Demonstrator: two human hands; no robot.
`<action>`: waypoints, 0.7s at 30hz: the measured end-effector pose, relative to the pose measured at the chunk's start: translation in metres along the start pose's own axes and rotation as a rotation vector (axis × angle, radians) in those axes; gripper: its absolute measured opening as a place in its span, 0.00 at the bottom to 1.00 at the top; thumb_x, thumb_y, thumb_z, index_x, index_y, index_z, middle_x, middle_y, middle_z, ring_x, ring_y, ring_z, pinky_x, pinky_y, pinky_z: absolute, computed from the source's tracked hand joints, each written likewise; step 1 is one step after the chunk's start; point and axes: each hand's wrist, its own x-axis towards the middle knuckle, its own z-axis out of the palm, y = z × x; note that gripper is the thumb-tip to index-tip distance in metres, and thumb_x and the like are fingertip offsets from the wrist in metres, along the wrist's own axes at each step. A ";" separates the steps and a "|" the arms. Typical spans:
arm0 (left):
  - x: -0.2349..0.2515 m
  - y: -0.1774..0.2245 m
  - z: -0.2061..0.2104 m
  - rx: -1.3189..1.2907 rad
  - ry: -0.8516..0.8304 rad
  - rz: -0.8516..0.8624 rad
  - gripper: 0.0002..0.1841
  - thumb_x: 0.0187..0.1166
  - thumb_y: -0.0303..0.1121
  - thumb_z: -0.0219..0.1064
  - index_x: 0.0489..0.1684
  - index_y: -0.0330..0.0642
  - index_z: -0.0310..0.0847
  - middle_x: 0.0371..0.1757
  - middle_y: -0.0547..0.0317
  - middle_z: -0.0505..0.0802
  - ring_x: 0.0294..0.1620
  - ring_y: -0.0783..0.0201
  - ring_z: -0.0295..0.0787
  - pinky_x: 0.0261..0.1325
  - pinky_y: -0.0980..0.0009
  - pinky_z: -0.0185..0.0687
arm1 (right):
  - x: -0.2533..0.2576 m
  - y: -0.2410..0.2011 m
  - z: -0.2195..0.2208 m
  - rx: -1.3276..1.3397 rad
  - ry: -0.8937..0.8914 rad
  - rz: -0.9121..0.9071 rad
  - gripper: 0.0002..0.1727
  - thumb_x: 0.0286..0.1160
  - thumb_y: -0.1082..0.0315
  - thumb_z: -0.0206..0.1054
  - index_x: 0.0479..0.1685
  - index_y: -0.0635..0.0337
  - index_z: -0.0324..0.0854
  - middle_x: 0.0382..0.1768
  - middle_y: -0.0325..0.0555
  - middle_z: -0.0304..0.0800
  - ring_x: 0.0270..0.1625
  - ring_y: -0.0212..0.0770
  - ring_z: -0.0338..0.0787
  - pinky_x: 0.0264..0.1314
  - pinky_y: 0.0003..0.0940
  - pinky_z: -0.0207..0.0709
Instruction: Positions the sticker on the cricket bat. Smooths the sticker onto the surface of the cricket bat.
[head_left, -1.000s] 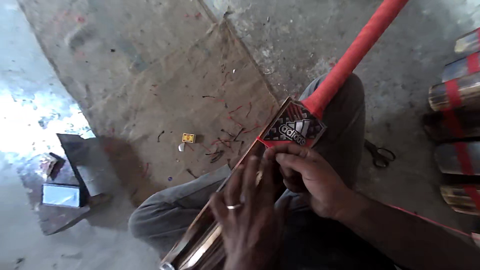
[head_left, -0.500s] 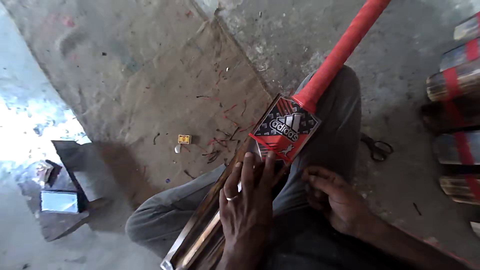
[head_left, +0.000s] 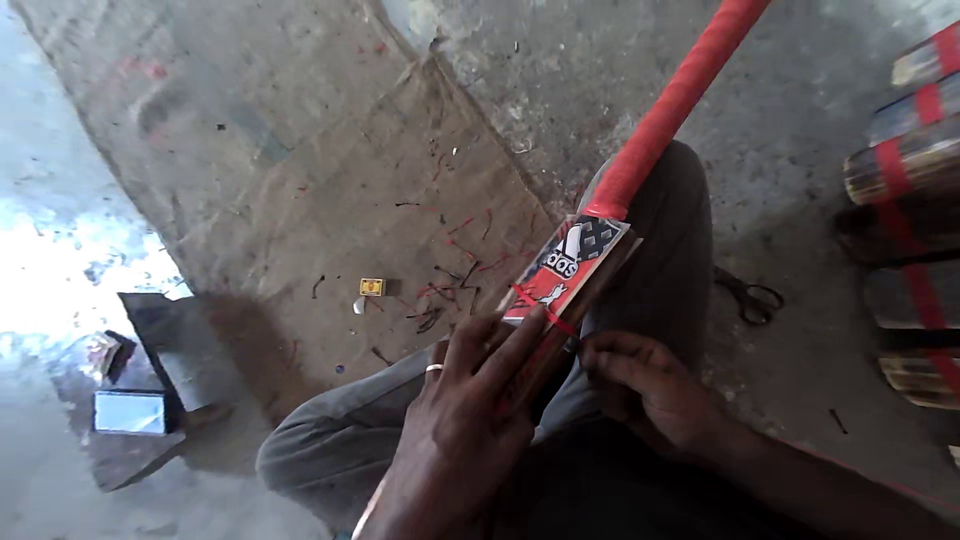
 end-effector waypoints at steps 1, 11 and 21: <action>-0.001 -0.002 -0.007 -0.131 -0.067 -0.018 0.48 0.60 0.41 0.76 0.86 0.91 0.59 0.78 0.72 0.75 0.68 0.64 0.81 0.51 0.54 0.91 | 0.001 -0.003 0.005 -0.006 -0.026 -0.011 0.10 0.87 0.64 0.60 0.50 0.52 0.87 0.22 0.37 0.74 0.20 0.26 0.70 0.23 0.21 0.68; -0.001 -0.017 0.016 0.153 0.188 -0.116 0.32 0.80 0.52 0.66 0.88 0.75 0.66 0.84 0.66 0.76 0.75 0.55 0.80 0.61 0.41 0.82 | 0.037 -0.003 0.016 -0.154 0.096 0.021 0.14 0.89 0.61 0.57 0.59 0.51 0.87 0.24 0.38 0.74 0.17 0.27 0.66 0.18 0.20 0.64; 0.001 -0.007 0.085 0.459 0.291 -0.122 0.54 0.64 0.51 0.76 0.97 0.62 0.48 0.97 0.48 0.50 0.94 0.39 0.49 0.71 0.30 0.68 | -0.007 0.026 -0.028 -0.222 0.273 0.055 0.12 0.85 0.61 0.60 0.54 0.50 0.89 0.19 0.36 0.69 0.19 0.29 0.68 0.23 0.25 0.66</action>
